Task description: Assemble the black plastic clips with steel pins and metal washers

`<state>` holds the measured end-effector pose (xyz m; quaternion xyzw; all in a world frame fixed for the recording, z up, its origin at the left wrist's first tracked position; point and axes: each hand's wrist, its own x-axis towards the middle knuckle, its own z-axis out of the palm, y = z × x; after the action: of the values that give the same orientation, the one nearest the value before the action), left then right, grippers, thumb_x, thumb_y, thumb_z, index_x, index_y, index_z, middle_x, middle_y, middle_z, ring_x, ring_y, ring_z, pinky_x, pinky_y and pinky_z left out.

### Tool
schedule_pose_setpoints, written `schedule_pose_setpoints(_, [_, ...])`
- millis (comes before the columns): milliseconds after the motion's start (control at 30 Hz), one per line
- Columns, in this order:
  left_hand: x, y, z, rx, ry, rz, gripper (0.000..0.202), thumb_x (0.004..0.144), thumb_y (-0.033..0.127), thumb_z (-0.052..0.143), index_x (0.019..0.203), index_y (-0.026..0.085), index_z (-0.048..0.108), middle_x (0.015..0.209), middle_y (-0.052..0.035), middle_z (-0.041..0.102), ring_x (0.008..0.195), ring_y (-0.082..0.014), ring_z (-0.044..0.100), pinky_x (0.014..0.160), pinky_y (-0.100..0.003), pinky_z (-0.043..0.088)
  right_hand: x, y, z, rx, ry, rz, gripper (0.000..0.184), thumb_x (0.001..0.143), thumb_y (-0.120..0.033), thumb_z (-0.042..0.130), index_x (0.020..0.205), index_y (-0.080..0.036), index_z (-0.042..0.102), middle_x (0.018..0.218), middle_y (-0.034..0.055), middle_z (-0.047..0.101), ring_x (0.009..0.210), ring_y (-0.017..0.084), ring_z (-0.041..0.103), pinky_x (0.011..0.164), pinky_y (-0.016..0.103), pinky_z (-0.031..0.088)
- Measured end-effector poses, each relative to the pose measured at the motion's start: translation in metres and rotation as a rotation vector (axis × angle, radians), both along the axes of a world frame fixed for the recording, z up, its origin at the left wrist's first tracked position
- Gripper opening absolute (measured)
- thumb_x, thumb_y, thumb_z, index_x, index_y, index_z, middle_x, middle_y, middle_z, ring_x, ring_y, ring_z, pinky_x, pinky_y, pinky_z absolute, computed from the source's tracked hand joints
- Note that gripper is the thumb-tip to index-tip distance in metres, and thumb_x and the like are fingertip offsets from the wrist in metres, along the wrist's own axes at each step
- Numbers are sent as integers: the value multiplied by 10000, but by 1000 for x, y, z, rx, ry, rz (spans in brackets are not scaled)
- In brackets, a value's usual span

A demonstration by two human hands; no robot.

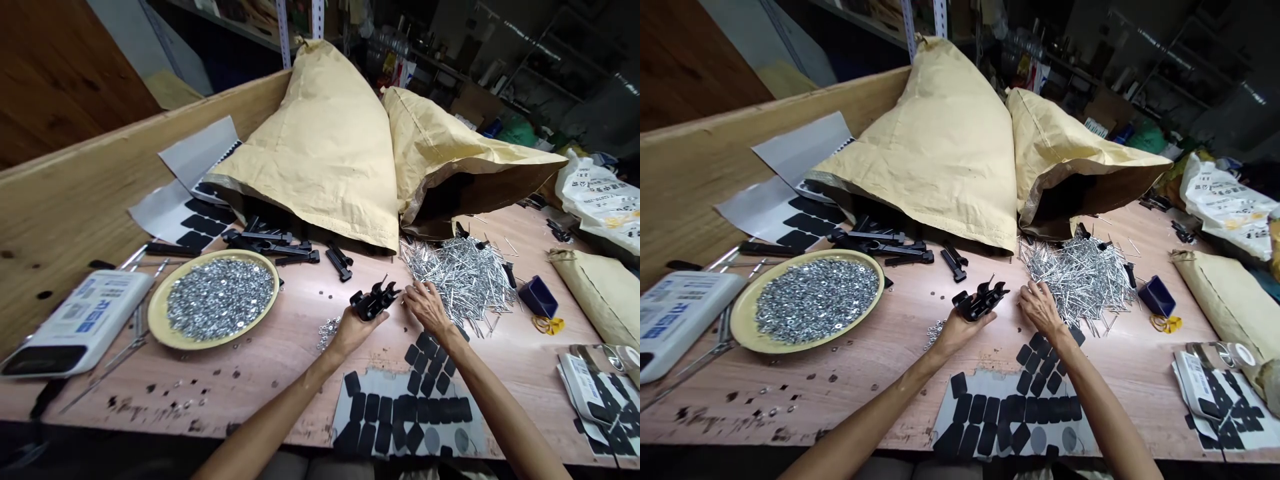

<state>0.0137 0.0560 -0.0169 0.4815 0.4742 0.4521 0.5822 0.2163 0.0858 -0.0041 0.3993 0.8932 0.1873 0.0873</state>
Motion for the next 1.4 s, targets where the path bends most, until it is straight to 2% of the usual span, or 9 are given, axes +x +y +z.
schedule_pose_setpoints(133, [-4,-7,8,-95,-32,-81,243,677,387,632,627,150,613,579,-14,625,590,-158,591,594,-265,481,1,11,0,20,180,119,176,846,-68,483,768,-172,604,827,65,650,803,190,560,759,339,433])
schedule_pose_setpoints(300, [-8,-12,19,-84,35,42,212,601,325,690,728,159,652,678,-28,684,686,-196,632,638,-283,502,-25,-3,25,189,1137,-141,61,843,-155,503,864,-210,520,806,29,653,751,173,620,653,326,498])
schedule_pose_setpoints(400, [-8,-15,25,-68,115,79,241,590,281,685,804,172,665,759,-22,711,779,-219,648,717,-306,507,-50,-31,56,58,1678,-236,292,823,-178,570,1072,-254,438,785,-26,659,743,148,653,676,321,536])
schedule_pose_setpoints(500, [-6,-21,30,-112,217,22,215,607,251,668,797,151,678,753,-38,718,784,-236,654,703,-303,504,-68,-59,80,-90,1847,-217,320,815,-183,595,1097,-258,465,846,-16,684,791,139,666,728,328,557])
schedule_pose_setpoints(833, [4,-37,45,-67,347,-74,174,633,188,647,797,163,698,687,-22,713,725,-220,658,633,-270,478,-72,-87,70,-100,1569,-214,125,811,-224,608,935,-218,613,833,24,682,775,153,662,726,320,548])
schedule_pose_setpoints(1000, [5,-41,46,-93,263,-76,155,612,197,657,754,146,692,649,-13,694,692,-215,649,615,-272,479,-55,-88,73,-14,1291,-166,145,846,-305,559,931,-243,659,955,50,685,1003,206,596,857,399,485])
schedule_pose_setpoints(1200, [-5,-38,40,-87,110,-6,171,614,287,657,709,145,671,676,-29,690,711,-212,647,633,-284,501,-7,-64,56,25,1006,-851,239,858,-363,502,824,-182,655,833,69,675,762,195,621,675,316,467])
schedule_pose_setpoints(1300, [-7,-32,37,-44,110,35,199,607,314,665,725,154,671,673,-20,688,710,-208,647,668,-291,505,-9,-53,37,-156,658,-1148,291,875,-385,479,780,-186,668,780,78,682,766,215,643,653,297,426])
schedule_pose_setpoints(1400, [-2,-27,34,-53,102,45,208,614,329,657,726,155,669,685,-26,695,724,-210,648,672,-293,508,-22,-45,21,-104,503,-1285,376,885,-445,448,814,-155,675,824,129,684,798,257,656,653,314,419])
